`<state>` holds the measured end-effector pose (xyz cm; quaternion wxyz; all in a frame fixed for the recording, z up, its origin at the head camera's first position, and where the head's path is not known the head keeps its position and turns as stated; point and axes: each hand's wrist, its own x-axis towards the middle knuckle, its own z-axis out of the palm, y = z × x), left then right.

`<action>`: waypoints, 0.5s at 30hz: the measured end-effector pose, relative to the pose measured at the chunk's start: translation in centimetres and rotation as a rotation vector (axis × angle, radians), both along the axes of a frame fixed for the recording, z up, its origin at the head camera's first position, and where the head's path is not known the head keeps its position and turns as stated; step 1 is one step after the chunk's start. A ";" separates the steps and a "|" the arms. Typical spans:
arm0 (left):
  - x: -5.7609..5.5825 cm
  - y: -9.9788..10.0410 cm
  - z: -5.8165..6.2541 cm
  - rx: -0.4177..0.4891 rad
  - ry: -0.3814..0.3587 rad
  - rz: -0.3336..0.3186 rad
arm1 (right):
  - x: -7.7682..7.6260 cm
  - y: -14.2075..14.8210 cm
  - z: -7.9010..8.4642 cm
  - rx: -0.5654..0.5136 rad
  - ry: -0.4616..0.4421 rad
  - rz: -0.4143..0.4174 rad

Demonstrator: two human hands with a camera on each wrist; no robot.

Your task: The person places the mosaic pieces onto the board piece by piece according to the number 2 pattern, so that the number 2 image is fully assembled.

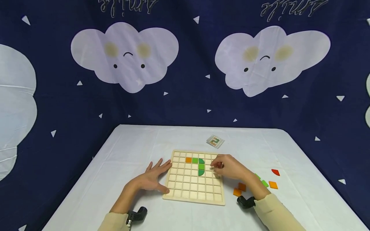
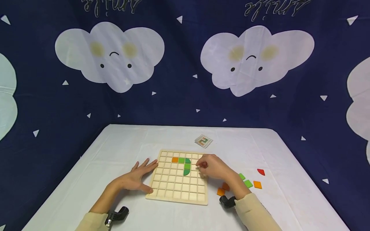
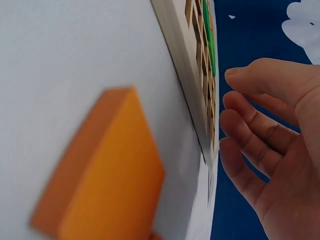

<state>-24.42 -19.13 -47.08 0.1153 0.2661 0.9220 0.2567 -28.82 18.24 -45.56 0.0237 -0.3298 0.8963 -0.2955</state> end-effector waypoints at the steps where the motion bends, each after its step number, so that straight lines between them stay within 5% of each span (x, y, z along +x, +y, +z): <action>1: 0.0 0.0 0.0 -0.001 0.001 0.000 | 0.0 0.2 0.0 0.000 0.009 -0.003; 15: 0.1 0.0 0.2 0.000 -0.002 0.007 | 0.4 3.6 -0.5 0.003 -0.015 -0.100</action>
